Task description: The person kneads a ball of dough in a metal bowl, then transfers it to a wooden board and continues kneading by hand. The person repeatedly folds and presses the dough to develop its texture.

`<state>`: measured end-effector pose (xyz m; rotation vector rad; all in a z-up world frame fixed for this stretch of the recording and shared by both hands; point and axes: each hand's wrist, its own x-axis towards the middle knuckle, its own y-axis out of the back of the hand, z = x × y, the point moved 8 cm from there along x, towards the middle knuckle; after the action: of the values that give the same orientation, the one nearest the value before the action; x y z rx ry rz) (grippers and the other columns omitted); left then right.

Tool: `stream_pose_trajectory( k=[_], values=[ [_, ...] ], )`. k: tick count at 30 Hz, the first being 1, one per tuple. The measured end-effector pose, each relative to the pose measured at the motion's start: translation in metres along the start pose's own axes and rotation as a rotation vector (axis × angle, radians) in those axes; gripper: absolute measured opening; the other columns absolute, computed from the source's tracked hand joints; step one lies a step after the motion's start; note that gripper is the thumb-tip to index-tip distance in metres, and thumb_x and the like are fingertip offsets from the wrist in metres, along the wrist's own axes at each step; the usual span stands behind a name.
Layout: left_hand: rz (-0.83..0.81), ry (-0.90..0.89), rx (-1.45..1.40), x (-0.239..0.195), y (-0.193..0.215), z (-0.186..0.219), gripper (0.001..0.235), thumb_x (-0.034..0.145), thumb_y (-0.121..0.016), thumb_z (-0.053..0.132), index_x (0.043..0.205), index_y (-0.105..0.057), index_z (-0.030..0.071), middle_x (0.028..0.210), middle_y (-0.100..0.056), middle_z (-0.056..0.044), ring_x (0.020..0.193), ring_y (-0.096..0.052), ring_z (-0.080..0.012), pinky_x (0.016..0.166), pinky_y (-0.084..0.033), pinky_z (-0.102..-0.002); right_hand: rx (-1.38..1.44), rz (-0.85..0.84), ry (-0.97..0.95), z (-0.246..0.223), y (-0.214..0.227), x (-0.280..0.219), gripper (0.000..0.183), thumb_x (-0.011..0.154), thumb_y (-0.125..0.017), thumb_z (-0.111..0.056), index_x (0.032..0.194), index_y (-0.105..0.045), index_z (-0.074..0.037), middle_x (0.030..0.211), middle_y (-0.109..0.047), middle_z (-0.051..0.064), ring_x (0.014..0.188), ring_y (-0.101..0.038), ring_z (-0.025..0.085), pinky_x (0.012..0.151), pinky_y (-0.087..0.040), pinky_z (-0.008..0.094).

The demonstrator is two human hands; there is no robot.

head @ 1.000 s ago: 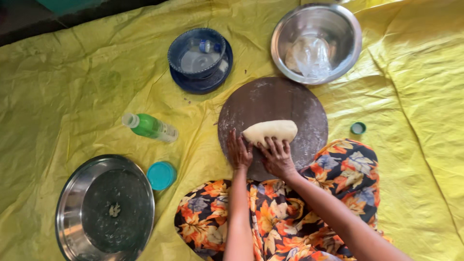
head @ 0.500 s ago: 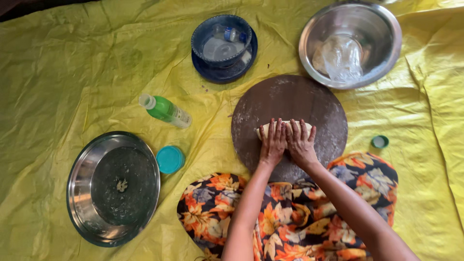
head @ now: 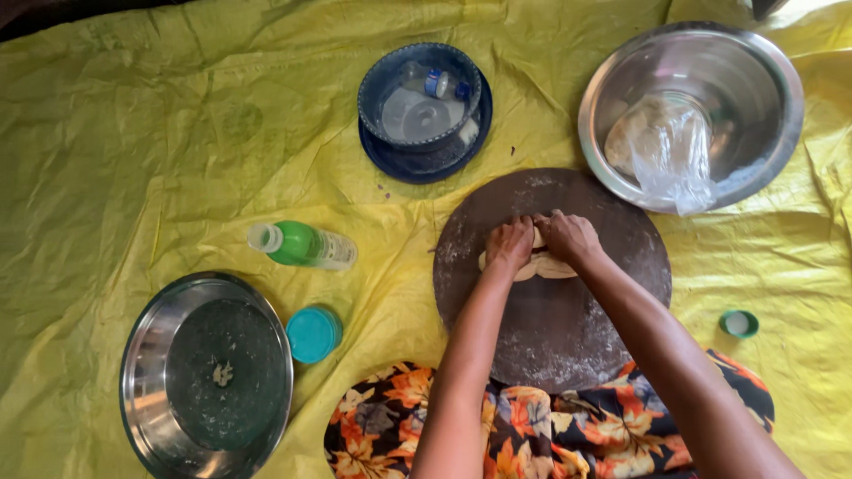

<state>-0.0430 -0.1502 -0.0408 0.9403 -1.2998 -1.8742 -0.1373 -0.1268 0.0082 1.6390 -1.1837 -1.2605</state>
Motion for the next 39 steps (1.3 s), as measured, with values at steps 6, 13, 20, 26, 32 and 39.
stream_pose_trajectory(
  k=[6, 13, 20, 26, 32, 39],
  values=[
    [0.129, -0.045, 0.055, 0.004, 0.012, -0.008, 0.022, 0.102, -0.052, 0.013, 0.12, -0.063, 0.008, 0.116, -0.07, -0.016, 0.095, -0.073, -0.0331, 0.078, -0.06, -0.047, -0.101, 0.177, 0.09, -0.003, 0.024, -0.01, 0.047, 0.096, -0.054, -0.016, 0.142, -0.058, -0.024, 0.112, -0.069, 0.013, 0.095, -0.072, 0.033, 0.076, -0.058, 0.046],
    [0.588, -0.198, 0.189, -0.121, 0.022, 0.041, 0.039, 0.104, -0.054, 0.02, 0.141, -0.056, 0.009, 0.133, -0.058, -0.014, 0.118, -0.058, -0.035, 0.098, -0.047, -0.058, -0.03, 0.786, 0.218, -0.041, 0.027, -0.143, 0.058, 0.083, -0.065, -0.02, 0.141, -0.057, -0.018, 0.131, -0.06, 0.013, 0.12, -0.057, 0.033, 0.103, -0.044, 0.05],
    [0.52, -0.091, 0.334, -0.19, 0.019, 0.069, 0.065, 0.097, -0.054, 0.025, 0.158, -0.041, 0.01, 0.171, -0.023, -0.016, 0.156, -0.019, -0.0466, 0.121, -0.016, -0.071, 0.162, 0.651, 0.245, -0.058, 0.008, -0.205, 0.087, 0.061, -0.076, -0.019, 0.142, -0.045, -0.012, 0.142, -0.05, 0.019, 0.138, -0.043, 0.042, 0.115, -0.029, 0.059],
    [0.324, -0.237, 0.082, -0.206, -0.002, 0.06, 0.072, 0.101, -0.066, 0.041, 0.159, -0.038, 0.009, 0.17, -0.026, -0.02, 0.153, -0.02, -0.0435, 0.124, -0.014, -0.069, 0.056, 0.067, 0.051, -0.039, -0.008, -0.201, 0.079, 0.079, -0.078, -0.033, 0.149, -0.043, -0.028, 0.152, -0.047, 0.005, 0.147, -0.04, 0.029, 0.12, -0.038, 0.047],
    [0.073, -0.037, 0.156, -0.162, 0.005, 0.039, 0.105, 0.07, -0.089, 0.051, 0.152, -0.035, 0.013, 0.161, -0.025, -0.023, 0.154, -0.015, -0.0433, 0.115, -0.013, -0.077, -0.298, 0.431, 0.157, -0.066, 0.003, -0.174, 0.091, 0.077, -0.071, -0.06, 0.15, -0.03, -0.025, 0.162, -0.03, 0.015, 0.15, -0.03, 0.043, 0.105, -0.022, 0.085],
    [-0.261, 0.144, -0.052, -0.144, 0.011, 0.034, 0.112, 0.068, -0.093, 0.041, 0.158, -0.029, 0.026, 0.156, -0.036, -0.016, 0.141, -0.035, -0.0482, 0.104, -0.039, -0.069, -0.007, -0.147, 0.005, -0.046, -0.033, -0.138, 0.108, 0.075, -0.078, -0.059, 0.16, -0.019, -0.027, 0.158, -0.033, 0.013, 0.141, -0.034, 0.05, 0.092, -0.036, 0.083]
  ],
)
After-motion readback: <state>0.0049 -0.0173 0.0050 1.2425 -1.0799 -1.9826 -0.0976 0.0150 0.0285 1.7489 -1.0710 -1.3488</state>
